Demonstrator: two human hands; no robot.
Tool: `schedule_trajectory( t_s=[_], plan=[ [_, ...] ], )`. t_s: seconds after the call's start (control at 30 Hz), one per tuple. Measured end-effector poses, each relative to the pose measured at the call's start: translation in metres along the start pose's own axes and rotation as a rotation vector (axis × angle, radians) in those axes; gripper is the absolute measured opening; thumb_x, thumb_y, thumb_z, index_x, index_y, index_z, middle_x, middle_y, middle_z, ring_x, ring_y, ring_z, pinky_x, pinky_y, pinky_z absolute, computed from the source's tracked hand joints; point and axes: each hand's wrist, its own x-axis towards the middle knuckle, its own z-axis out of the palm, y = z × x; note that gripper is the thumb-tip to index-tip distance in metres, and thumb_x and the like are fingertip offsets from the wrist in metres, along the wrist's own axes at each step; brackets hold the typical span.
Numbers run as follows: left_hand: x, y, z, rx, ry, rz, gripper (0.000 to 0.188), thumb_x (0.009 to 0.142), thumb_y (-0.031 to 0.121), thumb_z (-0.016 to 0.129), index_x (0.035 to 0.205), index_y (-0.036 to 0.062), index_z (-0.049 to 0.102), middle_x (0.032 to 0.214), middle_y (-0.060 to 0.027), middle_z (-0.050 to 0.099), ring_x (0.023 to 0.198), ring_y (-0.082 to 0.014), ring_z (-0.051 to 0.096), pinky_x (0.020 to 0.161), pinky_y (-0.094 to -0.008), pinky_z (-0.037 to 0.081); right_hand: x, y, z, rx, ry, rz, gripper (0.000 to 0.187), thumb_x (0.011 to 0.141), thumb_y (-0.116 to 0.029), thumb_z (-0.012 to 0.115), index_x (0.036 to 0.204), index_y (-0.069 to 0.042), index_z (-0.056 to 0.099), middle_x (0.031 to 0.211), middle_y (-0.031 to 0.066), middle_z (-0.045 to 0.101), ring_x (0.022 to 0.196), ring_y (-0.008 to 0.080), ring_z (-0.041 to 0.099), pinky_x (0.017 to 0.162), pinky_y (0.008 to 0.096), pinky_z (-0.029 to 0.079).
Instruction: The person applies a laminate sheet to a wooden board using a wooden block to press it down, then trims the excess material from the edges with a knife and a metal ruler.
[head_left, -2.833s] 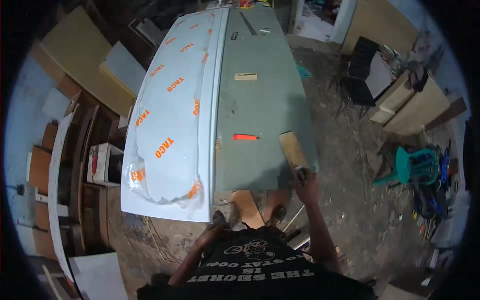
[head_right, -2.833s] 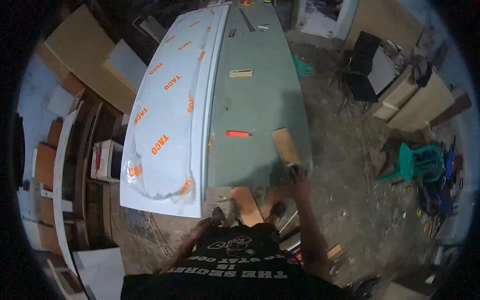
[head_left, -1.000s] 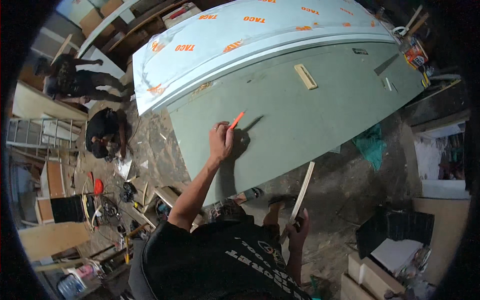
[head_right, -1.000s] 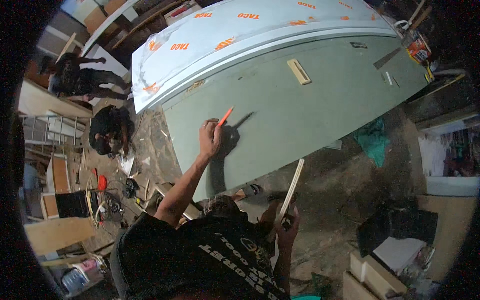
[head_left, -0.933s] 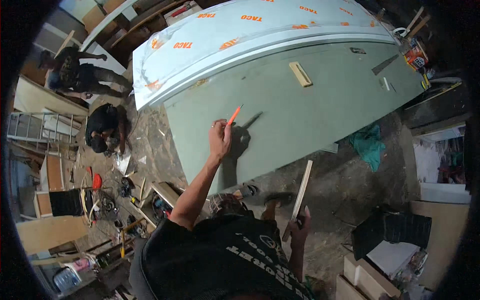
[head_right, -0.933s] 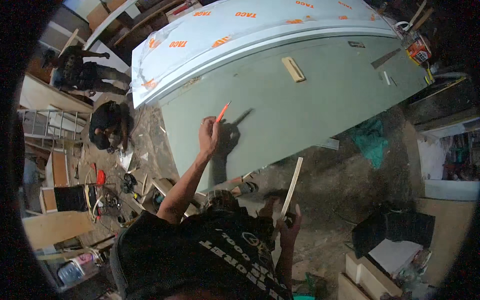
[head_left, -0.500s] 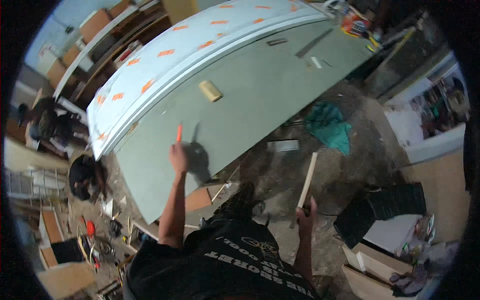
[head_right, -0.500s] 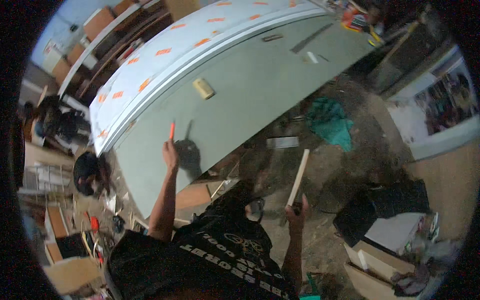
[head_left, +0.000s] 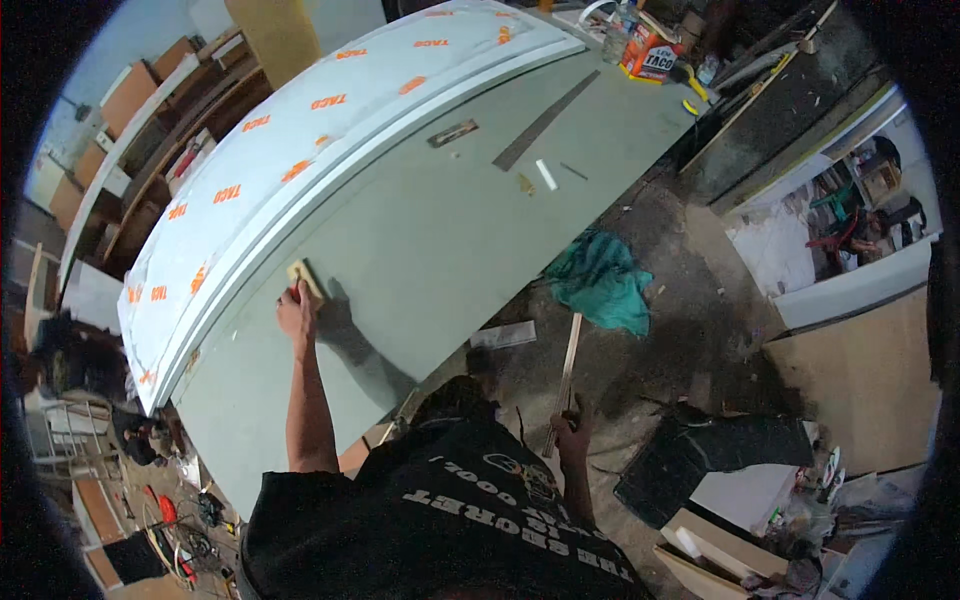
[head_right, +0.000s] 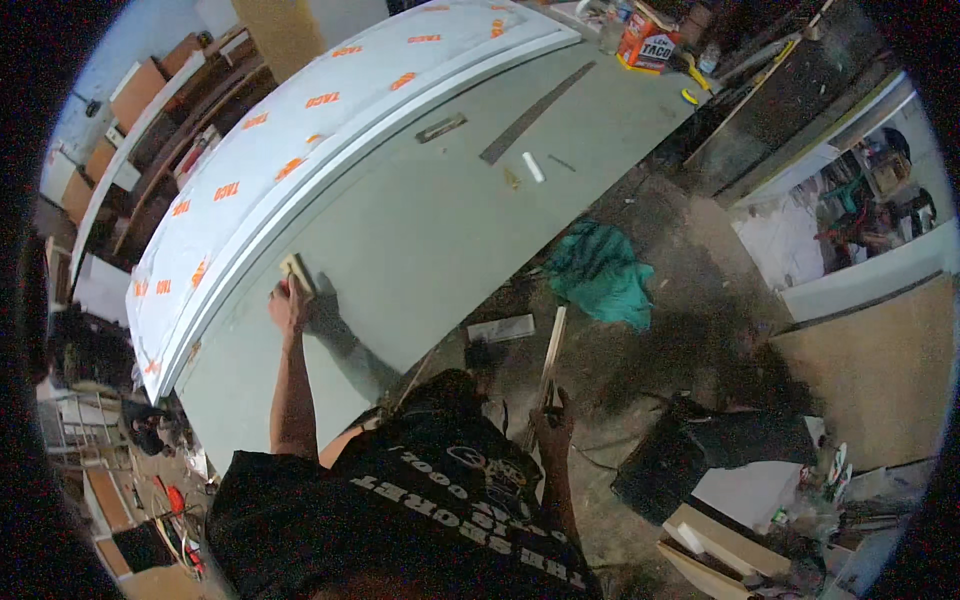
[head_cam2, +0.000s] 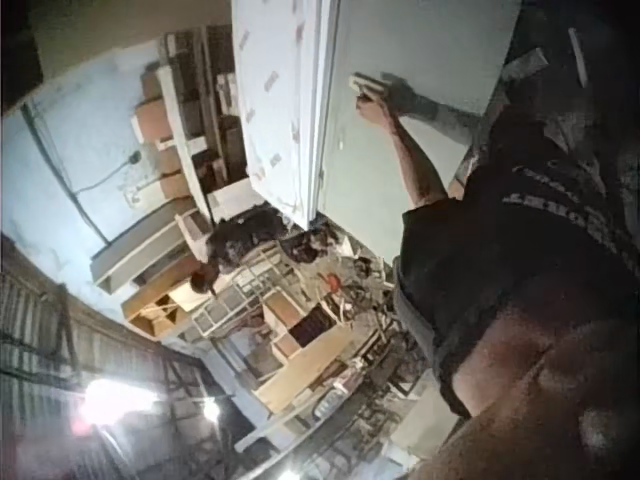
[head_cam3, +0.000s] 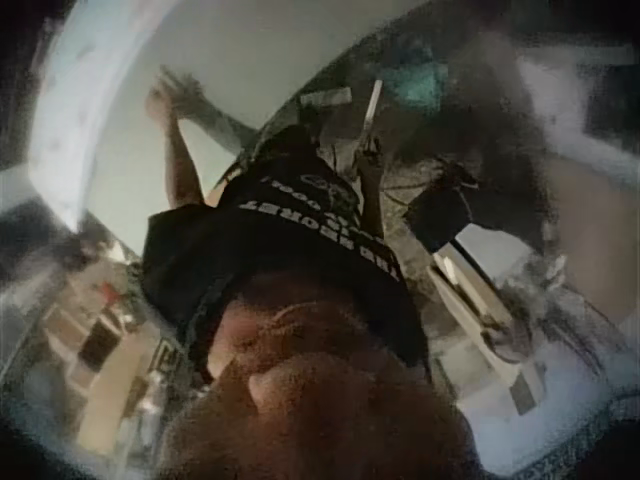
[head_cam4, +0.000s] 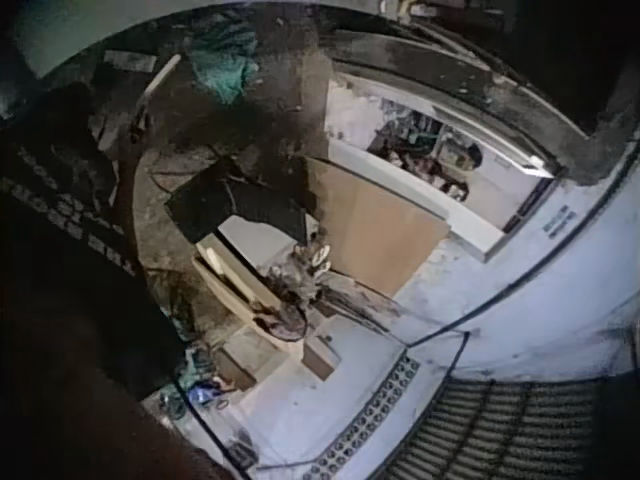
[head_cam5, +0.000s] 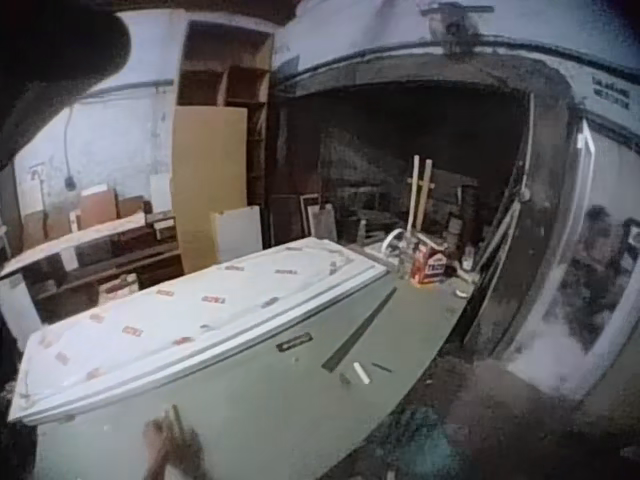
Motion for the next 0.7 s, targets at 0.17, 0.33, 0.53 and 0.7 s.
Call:
schedule_trajectory(
  t_s=[0.17, 0.33, 0.53, 0.7],
  plan=[
    [-0.019, 0.076, 0.015, 0.033, 0.033, 0.041, 0.074, 0.086, 0.058, 0.065, 0.129, -0.0017, 0.055, 0.128, -0.0216, 0.056, 0.121, -0.0399, 0.050, 0.102, -0.0495, 0.041, 0.082, -0.077, -0.014, -0.291, -0.046, -0.385, 0.080, 0.083, -0.022, 0.080, 0.150, -0.009, 0.037, 0.132, 0.0145, 0.053, 0.113, 0.0278, 0.058, 0.091, 0.0424, 0.053],
    [-0.033, 0.133, 0.054, 0.130, 0.071, 0.163, 0.065, 0.086, 0.045, 0.069, 0.133, 0.0026, 0.052, 0.124, -0.0174, 0.058, 0.114, -0.0386, 0.054, 0.097, -0.0492, 0.044, 0.174, -0.120, -0.019, -0.220, -0.176, -0.530, 0.079, 0.085, -0.030, 0.078, 0.149, -0.007, 0.038, 0.144, 0.0177, 0.046, 0.133, 0.0325, 0.046, 0.104, 0.0473, 0.044],
    [-0.040, 0.240, 0.107, -0.131, -0.015, 0.150, 0.057, 0.088, 0.037, 0.069, 0.129, -0.0003, 0.055, 0.114, -0.0199, 0.059, 0.107, -0.0379, 0.056, 0.093, -0.0471, 0.046, 0.260, -0.180, -0.017, -0.305, -0.212, -0.614, 0.090, 0.078, -0.040, 0.082, 0.148, -0.004, 0.038, 0.144, 0.0187, 0.046, 0.132, 0.0332, 0.047, 0.107, 0.0488, 0.040],
    [-0.053, 0.360, 0.142, -0.427, 0.013, 0.176, 0.054, 0.089, 0.034, 0.070, 0.125, -0.0048, 0.058, 0.105, -0.0200, 0.059, 0.090, -0.0313, 0.061, 0.080, -0.0405, 0.049, 0.343, -0.216, -0.058, -0.266, -0.380, -0.468, 0.104, 0.072, -0.057, 0.080, 0.149, -0.003, 0.036, 0.143, 0.0208, 0.045, 0.132, 0.0343, 0.047, 0.109, 0.0485, 0.039]
  ],
)
